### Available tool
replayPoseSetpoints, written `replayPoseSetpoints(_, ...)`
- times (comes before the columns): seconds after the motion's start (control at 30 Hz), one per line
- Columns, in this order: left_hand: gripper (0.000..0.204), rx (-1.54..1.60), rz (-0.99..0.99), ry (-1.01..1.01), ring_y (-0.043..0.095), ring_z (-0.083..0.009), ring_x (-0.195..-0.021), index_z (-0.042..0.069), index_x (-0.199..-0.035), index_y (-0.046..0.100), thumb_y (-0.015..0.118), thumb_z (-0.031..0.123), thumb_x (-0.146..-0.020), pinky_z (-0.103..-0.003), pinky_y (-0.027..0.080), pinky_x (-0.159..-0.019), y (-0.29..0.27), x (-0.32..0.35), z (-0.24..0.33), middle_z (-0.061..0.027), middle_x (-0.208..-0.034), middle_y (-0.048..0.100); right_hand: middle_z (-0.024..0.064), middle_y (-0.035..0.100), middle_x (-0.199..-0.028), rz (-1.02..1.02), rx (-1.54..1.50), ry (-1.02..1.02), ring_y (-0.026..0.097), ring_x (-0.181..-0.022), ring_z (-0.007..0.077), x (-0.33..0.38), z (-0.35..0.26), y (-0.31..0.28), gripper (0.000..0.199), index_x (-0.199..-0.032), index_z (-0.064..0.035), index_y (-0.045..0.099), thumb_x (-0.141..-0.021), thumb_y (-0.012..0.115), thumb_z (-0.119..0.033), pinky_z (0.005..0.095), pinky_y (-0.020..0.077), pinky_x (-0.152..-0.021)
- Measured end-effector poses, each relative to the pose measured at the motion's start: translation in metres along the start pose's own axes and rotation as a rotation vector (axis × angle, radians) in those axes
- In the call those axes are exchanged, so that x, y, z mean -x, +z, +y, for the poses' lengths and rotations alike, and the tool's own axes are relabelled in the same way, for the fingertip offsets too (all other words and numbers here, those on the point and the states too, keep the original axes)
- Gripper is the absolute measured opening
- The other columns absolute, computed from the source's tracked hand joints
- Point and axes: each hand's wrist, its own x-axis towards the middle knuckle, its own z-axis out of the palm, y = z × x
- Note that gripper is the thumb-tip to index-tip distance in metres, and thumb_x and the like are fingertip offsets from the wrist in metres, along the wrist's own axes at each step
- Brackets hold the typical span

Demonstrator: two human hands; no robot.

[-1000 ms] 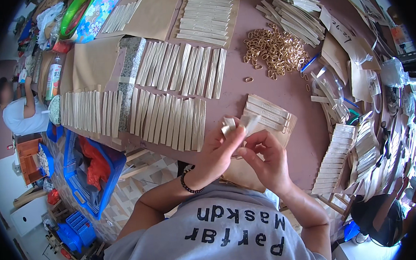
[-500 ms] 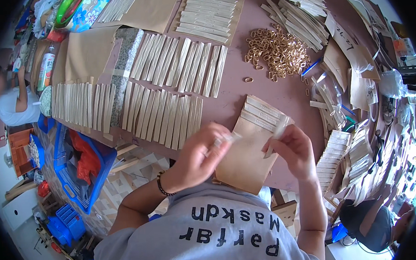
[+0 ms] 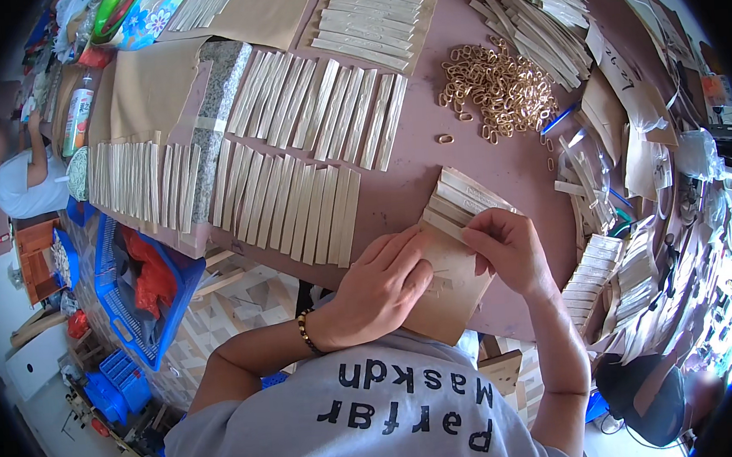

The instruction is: The person assembles small craft components by attaching gold-colored metal rings to beige fabric strips. They pick up a strip, slide a ring onto it, and place the finished piece onto a cardboard backing sheet. The person occasionally uses a blue pen to mark the cardboard. The workspace is cluttered with stacks of fabric strips and piles of metal rings.

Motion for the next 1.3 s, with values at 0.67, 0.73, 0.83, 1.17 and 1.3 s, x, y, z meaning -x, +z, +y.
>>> replayPoseSetpoints(0.67, 0.017, -0.108, -0.057, -0.052, 0.053, -0.0331, -0.116, -0.003, -0.091, 0.056, 0.061, 0.009, -0.079, -0.041, 0.045, -0.092, 0.001, -0.009, 0.01, -0.0267, -0.136, 0.047, 0.0112, 0.068, -0.072, 0.221, 0.317, -0.128, 0.066, -0.057, 0.0156, 0.018, 0.019, -0.009, 0.015, -0.09, 0.0017, 0.062, -0.087, 0.069, -0.011, 0.0285, 0.0521, -0.056)
replayPoseSetpoints(0.73, 0.017, -0.103, -0.059, -0.046, 0.053, -0.0331, -0.115, -0.003, -0.091, 0.057, 0.061, 0.008, -0.079, -0.041, 0.045, -0.092, 0.001, -0.009, 0.009, -0.0265, -0.136, 0.047, 0.0126, 0.068, -0.072, 0.248, 0.384, -0.176, 0.066, -0.057, 0.0184, 0.018, 0.019, -0.008, 0.016, -0.089, 0.0012, 0.062, -0.086, 0.07, -0.012, 0.0306, 0.0527, -0.057)
replayPoseSetpoints(0.83, 0.016, -0.09, -0.061, -0.053, 0.054, -0.0355, -0.114, -0.003, -0.091, 0.056, 0.061, 0.007, -0.079, -0.041, 0.046, -0.093, -0.001, -0.01, 0.01, -0.0259, -0.134, 0.049, 0.014, 0.068, -0.072, 0.302, 0.53, -0.22, 0.068, -0.059, 0.0209, 0.02, 0.016, -0.004, 0.018, -0.089, 0.0007, 0.062, -0.085, 0.071, -0.014, 0.0323, 0.0532, -0.058)
replayPoseSetpoints(1.17, 0.038, 1.386, 0.135, -0.542, 0.05, -0.0192, -0.129, -0.004, -0.134, 0.049, 0.037, 0.019, -0.107, -0.035, 0.041, -0.106, -0.025, -0.012, 0.002, -0.0138, -0.14, 0.051, 0.0095, 0.065, -0.086, 0.141, 0.137, -0.542, 0.063, -0.073, 0.0148, 0.037, 0.018, 0.039, 0.019, -0.101, -0.0006, 0.066, -0.085, 0.074, -0.008, 0.0279, 0.0496, -0.066)
replayPoseSetpoints(1.3, 0.038, 1.406, 0.094, -0.547, 0.046, -0.0213, -0.133, -0.004, -0.134, 0.051, 0.036, 0.018, -0.107, -0.035, 0.038, -0.11, -0.018, -0.011, 0.012, -0.0144, -0.146, 0.044, 0.007, 0.066, -0.093, 0.083, -0.2, -0.463, 0.061, -0.082, 0.0146, 0.033, 0.023, 0.066, 0.017, -0.101, -0.0009, 0.064, -0.088, 0.072, -0.008, 0.0306, 0.0495, -0.078)
